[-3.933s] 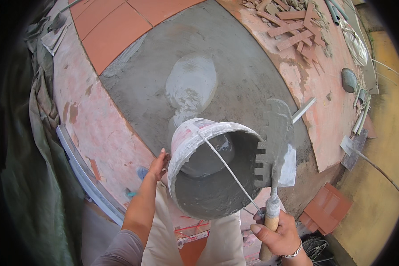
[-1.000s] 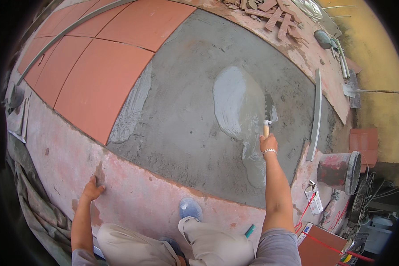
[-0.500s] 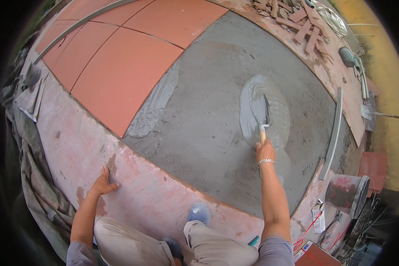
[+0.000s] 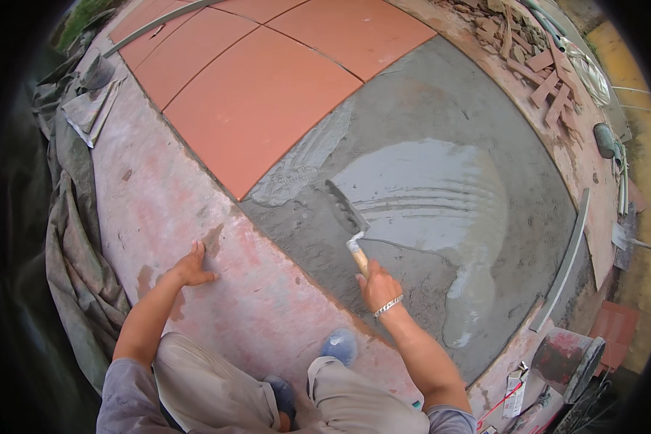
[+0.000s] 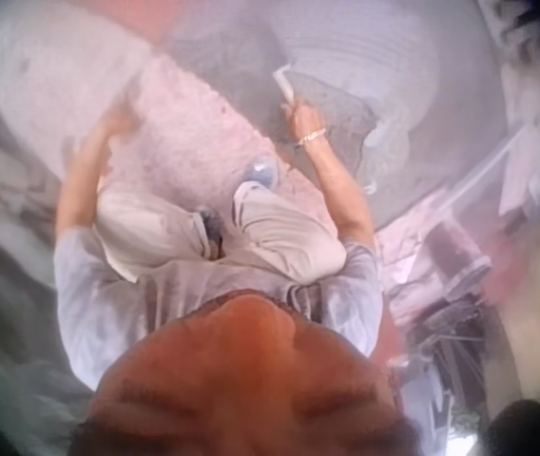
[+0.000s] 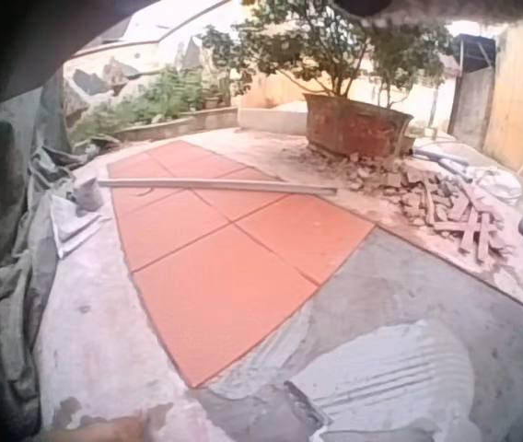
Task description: The person spreads cement on the floor using a notched trowel, places terracotta tiles, and taps them into place with a rubber mallet. The person retrieves tiles from a nearby stack, aligns them, and continues spreading cement to prepare for additional tiles.
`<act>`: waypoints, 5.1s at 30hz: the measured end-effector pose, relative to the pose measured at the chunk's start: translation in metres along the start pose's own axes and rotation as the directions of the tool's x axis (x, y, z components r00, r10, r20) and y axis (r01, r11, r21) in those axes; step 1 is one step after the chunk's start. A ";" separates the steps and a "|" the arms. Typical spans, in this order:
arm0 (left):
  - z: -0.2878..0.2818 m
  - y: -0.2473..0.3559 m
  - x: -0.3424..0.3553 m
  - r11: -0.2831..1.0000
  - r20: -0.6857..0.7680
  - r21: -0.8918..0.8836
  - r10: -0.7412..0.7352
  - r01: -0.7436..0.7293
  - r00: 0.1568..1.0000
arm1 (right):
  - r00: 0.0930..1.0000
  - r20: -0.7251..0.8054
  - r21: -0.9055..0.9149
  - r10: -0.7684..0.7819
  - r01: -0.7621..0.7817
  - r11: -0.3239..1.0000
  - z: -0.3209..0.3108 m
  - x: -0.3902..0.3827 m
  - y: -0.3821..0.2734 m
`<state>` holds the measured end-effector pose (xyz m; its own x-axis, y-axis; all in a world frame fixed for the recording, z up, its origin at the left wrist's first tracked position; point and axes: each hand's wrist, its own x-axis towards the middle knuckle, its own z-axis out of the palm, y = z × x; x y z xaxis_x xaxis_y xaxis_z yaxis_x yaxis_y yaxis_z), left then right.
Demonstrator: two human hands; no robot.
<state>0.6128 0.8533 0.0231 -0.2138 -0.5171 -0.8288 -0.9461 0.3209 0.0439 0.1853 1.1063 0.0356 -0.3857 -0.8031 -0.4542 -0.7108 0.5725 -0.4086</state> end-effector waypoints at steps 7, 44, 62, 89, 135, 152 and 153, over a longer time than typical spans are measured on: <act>-0.008 0.005 -0.007 1.000 0.004 0.010 -0.008 0.008 1.000 | 0.902 -0.342 0.068 0.264 -0.256 0.964 -0.058 0.059 0.085; -0.008 0.003 -0.007 0.999 0.031 -0.037 -0.032 0.034 0.999 | 0.952 0.057 -0.253 -0.300 0.304 0.918 0.020 0.071 -0.055; -0.009 0.004 -0.009 0.999 0.014 -0.030 -0.028 0.029 0.999 | 0.859 0.002 -0.350 -0.512 0.481 0.804 0.003 0.062 -0.016; -0.025 0.006 -0.014 0.988 0.161 -0.105 -0.098 0.116 0.982 | 0.702 0.603 -0.551 -0.378 0.710 0.438 -0.139 0.216 -0.252; -0.025 0.010 -0.008 0.990 0.183 -0.042 -0.123 0.133 0.975 | 0.994 -0.083 -0.513 0.072 -0.105 0.852 -0.225 0.332 0.005; -0.018 0.015 -0.007 0.996 0.054 -0.040 -0.072 0.074 0.996 | 0.542 -0.517 0.140 0.662 -0.710 0.690 -0.131 0.093 0.206; -0.018 0.015 -0.007 0.996 0.049 -0.026 -0.080 0.081 0.996 | 0.503 -0.501 0.151 0.704 -0.750 0.644 -0.132 0.090 0.219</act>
<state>0.5960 0.8476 0.0394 -0.1252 -0.5014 -0.8561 -0.9663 0.2572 -0.0093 -0.0827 1.1377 0.0098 -0.9892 -0.0840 -0.1198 -0.0796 0.9960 -0.0415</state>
